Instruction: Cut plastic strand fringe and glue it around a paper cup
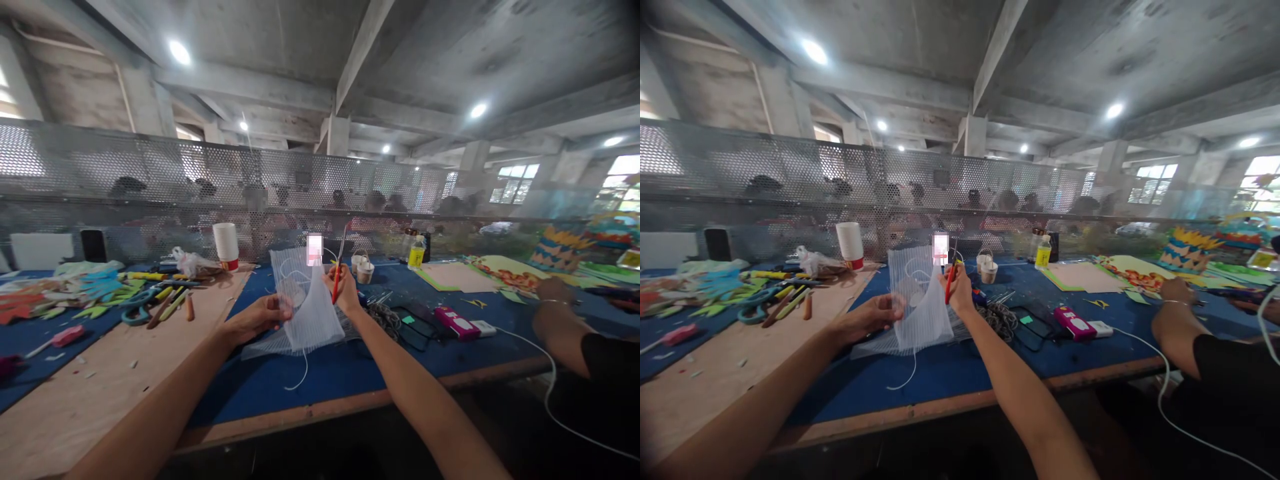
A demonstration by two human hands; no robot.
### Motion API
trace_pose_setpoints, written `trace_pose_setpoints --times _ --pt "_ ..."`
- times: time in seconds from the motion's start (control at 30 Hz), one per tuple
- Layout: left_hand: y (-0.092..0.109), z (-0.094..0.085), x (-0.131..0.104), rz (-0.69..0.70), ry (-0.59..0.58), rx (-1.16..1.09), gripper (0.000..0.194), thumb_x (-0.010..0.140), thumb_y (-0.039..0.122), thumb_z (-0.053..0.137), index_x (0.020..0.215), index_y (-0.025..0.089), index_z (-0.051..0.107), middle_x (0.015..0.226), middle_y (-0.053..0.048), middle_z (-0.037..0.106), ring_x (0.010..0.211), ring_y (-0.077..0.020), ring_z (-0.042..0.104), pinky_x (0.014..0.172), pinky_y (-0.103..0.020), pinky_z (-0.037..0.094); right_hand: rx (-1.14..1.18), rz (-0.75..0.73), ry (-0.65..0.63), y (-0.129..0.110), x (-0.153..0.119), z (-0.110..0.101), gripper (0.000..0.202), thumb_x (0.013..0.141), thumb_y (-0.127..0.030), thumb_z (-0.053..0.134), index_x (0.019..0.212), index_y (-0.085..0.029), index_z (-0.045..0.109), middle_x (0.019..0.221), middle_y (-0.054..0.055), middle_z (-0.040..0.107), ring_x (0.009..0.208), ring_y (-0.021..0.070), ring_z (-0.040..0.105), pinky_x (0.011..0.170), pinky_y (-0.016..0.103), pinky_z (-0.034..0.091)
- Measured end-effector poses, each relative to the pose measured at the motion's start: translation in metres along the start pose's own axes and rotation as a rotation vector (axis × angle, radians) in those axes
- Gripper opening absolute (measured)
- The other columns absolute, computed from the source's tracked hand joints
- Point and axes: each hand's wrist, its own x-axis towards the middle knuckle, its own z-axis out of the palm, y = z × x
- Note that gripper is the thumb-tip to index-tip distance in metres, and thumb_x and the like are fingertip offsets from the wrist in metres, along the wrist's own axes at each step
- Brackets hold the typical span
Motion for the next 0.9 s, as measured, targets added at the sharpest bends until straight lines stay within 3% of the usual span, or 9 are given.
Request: trace_pose_setpoints --times 0.1,0.23,0.57,0.8,0.9 --pt "-0.002 -0.003 0.002 -0.036 0.003 0.095 0.033 0.063 0.030 0.089 0.089 0.016 0.074 0.075 -0.001 0.063 0.058 -0.0085 0.049 0.049 -0.019 0.034 -0.009 -0.003 0.025 0.003 0.004 -0.004 0.030 0.075 -0.038 0.071 0.088 -0.022 0.050 0.078 0.000 0.066 0.071 0.0190 0.065 0.075 0.033 0.051" --pt "-0.006 -0.009 0.005 -0.023 -0.006 0.113 0.029 0.071 0.036 0.084 0.087 0.015 0.075 0.077 -0.001 0.063 0.058 -0.0073 0.047 0.048 -0.018 0.032 -0.059 -0.008 0.078 0.008 0.007 -0.007 0.031 0.075 -0.041 0.070 0.090 -0.022 0.051 0.080 0.002 0.067 0.073 0.0206 0.067 0.077 0.035 0.051" --pt "0.000 -0.008 0.003 -0.044 0.090 -0.088 0.028 0.075 0.035 0.082 0.092 0.014 0.073 0.079 -0.006 0.072 0.066 -0.0128 0.065 0.063 -0.022 0.050 -0.096 -0.030 0.137 0.006 0.009 -0.012 0.027 0.077 -0.039 0.067 0.091 -0.022 0.051 0.079 0.002 0.066 0.074 0.0199 0.065 0.078 0.035 0.050" --pt "0.001 -0.014 0.008 0.076 0.228 -0.305 0.016 0.080 0.025 0.077 0.085 0.014 0.068 0.072 -0.003 0.069 0.059 -0.0129 0.064 0.054 -0.020 0.051 0.062 0.069 0.028 0.007 0.008 -0.003 0.036 0.076 -0.047 0.070 0.090 -0.022 0.048 0.078 -0.001 0.062 0.055 0.0152 0.060 0.057 0.031 0.050" --pt "0.005 -0.023 0.010 0.142 0.339 -0.441 0.007 0.089 0.020 0.064 0.086 0.014 0.066 0.075 -0.005 0.070 0.061 -0.0144 0.067 0.056 -0.022 0.055 0.095 0.096 -0.040 0.005 0.006 0.000 0.038 0.074 -0.046 0.072 0.089 -0.022 0.048 0.075 -0.003 0.060 0.052 0.0138 0.058 0.052 0.029 0.048"
